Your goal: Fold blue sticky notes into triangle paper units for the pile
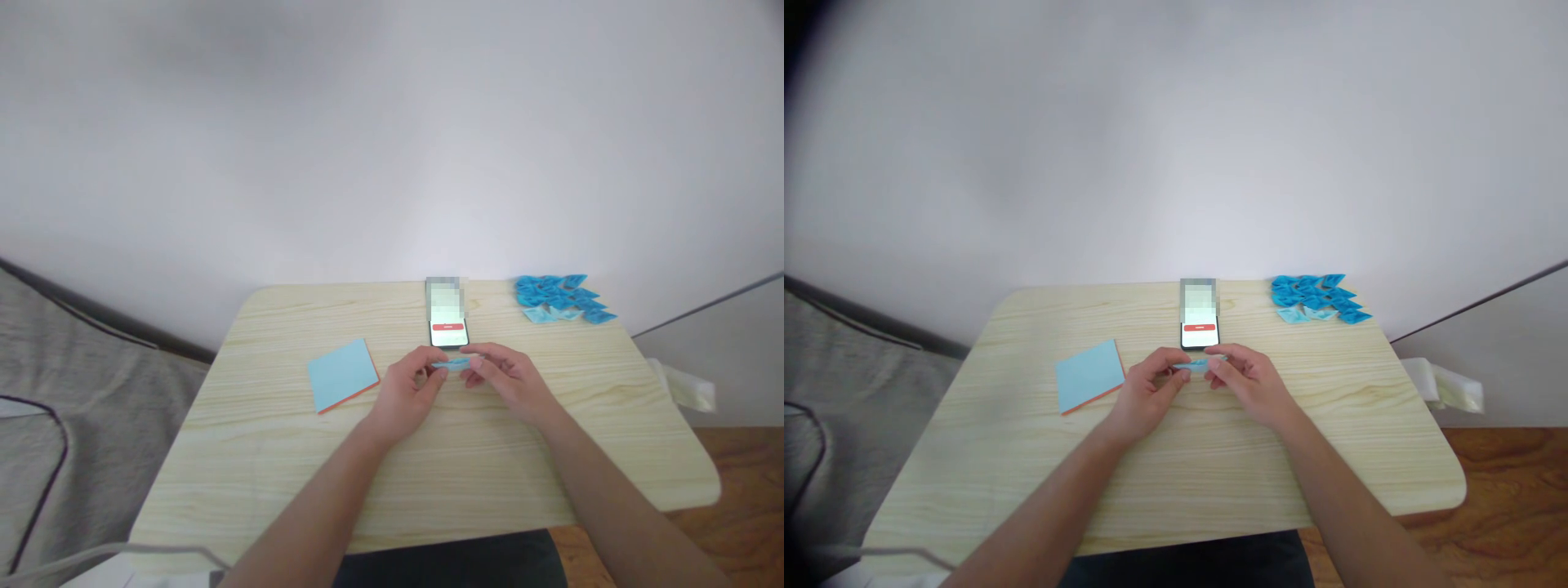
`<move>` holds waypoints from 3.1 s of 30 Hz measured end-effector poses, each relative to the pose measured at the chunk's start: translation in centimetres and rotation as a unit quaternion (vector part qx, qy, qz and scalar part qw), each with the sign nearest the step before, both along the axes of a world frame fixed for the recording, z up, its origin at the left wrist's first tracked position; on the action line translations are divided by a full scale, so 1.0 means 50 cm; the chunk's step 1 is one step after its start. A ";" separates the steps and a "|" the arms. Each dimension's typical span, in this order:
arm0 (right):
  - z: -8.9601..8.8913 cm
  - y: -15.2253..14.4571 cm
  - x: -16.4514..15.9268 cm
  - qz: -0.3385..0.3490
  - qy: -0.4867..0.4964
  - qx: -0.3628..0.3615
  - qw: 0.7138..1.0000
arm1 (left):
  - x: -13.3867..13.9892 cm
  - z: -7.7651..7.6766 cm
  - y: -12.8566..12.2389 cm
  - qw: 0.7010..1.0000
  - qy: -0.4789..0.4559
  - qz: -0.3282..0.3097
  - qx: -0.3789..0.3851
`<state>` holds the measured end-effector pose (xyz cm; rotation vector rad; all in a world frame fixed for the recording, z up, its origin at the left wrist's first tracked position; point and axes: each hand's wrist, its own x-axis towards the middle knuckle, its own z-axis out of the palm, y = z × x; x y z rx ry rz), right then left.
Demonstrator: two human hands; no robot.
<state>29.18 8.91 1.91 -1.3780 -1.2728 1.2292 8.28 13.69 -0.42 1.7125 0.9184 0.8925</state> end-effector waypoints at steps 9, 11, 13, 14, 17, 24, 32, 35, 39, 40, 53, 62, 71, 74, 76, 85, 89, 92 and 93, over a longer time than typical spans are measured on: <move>-0.012 -0.011 -0.006 -0.042 0.028 -0.012 0.999 | -0.006 0.015 -0.005 0.985 0.078 -0.058 0.142; -0.012 -0.018 -0.007 -0.039 0.005 -0.017 0.999 | -0.006 0.016 -0.004 0.979 0.085 -0.072 0.168; -0.008 -0.025 -0.009 -0.039 -0.049 -0.009 0.998 | -0.005 0.018 -0.004 0.975 0.098 -0.079 0.184; -0.006 -0.028 -0.010 -0.039 -0.086 0.001 0.996 | -0.004 0.018 -0.004 0.972 0.106 -0.083 0.190; 0.001 -0.035 -0.012 -0.035 -0.191 0.051 0.980 | -0.002 0.018 -0.007 0.966 0.127 -0.093 0.205; 0.004 -0.034 -0.009 -0.012 -0.300 0.163 0.940 | 0.002 0.014 -0.011 0.955 0.159 -0.104 0.229; 0.012 -0.021 -0.011 0.049 -0.442 0.133 0.886 | 0.006 0.026 -0.012 0.931 0.244 -0.107 0.249; 0.009 -0.017 -0.014 0.064 -0.464 0.132 0.874 | 0.006 0.024 -0.011 0.927 0.258 -0.101 0.251; 0.002 -0.017 -0.017 0.067 -0.474 0.137 0.868 | 0.007 0.023 -0.010 0.930 0.253 -0.099 0.246; 0.001 -0.018 -0.018 0.067 -0.478 0.140 0.865 | 0.007 0.024 -0.010 0.931 0.251 -0.100 0.244; -0.012 -0.036 -0.022 0.051 -0.491 0.179 0.851 | 0.009 0.023 -0.007 0.934 0.246 -0.106 0.238; -0.030 -0.058 0.079 -0.053 -0.392 0.201 0.896 | 0.009 0.029 -0.012 0.948 0.206 -0.115 0.213; -0.030 -0.018 0.434 -0.171 -0.509 0.142 0.831 | 0.008 0.020 -0.011 0.951 0.196 -0.108 0.214; -0.032 -0.002 0.466 -0.145 -0.523 0.143 0.828 | 0.008 0.019 -0.011 0.950 0.194 -0.106 0.221; -0.031 0.007 0.476 -0.134 -0.529 0.144 0.825 | 0.007 0.019 -0.010 0.950 0.194 -0.106 0.221; -0.016 0.030 0.501 -0.100 -0.542 0.122 0.826 | 0.006 0.020 -0.008 0.950 0.195 -0.108 0.217; -0.014 0.032 0.505 -0.102 -0.547 0.117 0.823 | 0.005 0.018 -0.009 0.951 0.189 -0.108 0.218; -0.011 0.028 0.506 -0.103 -0.549 0.119 0.821 | 0.004 0.017 -0.009 0.953 0.181 -0.104 0.220; -0.010 0.027 0.505 -0.104 -0.550 0.120 0.820 | 0.004 0.017 -0.009 0.954 0.179 -0.103 0.219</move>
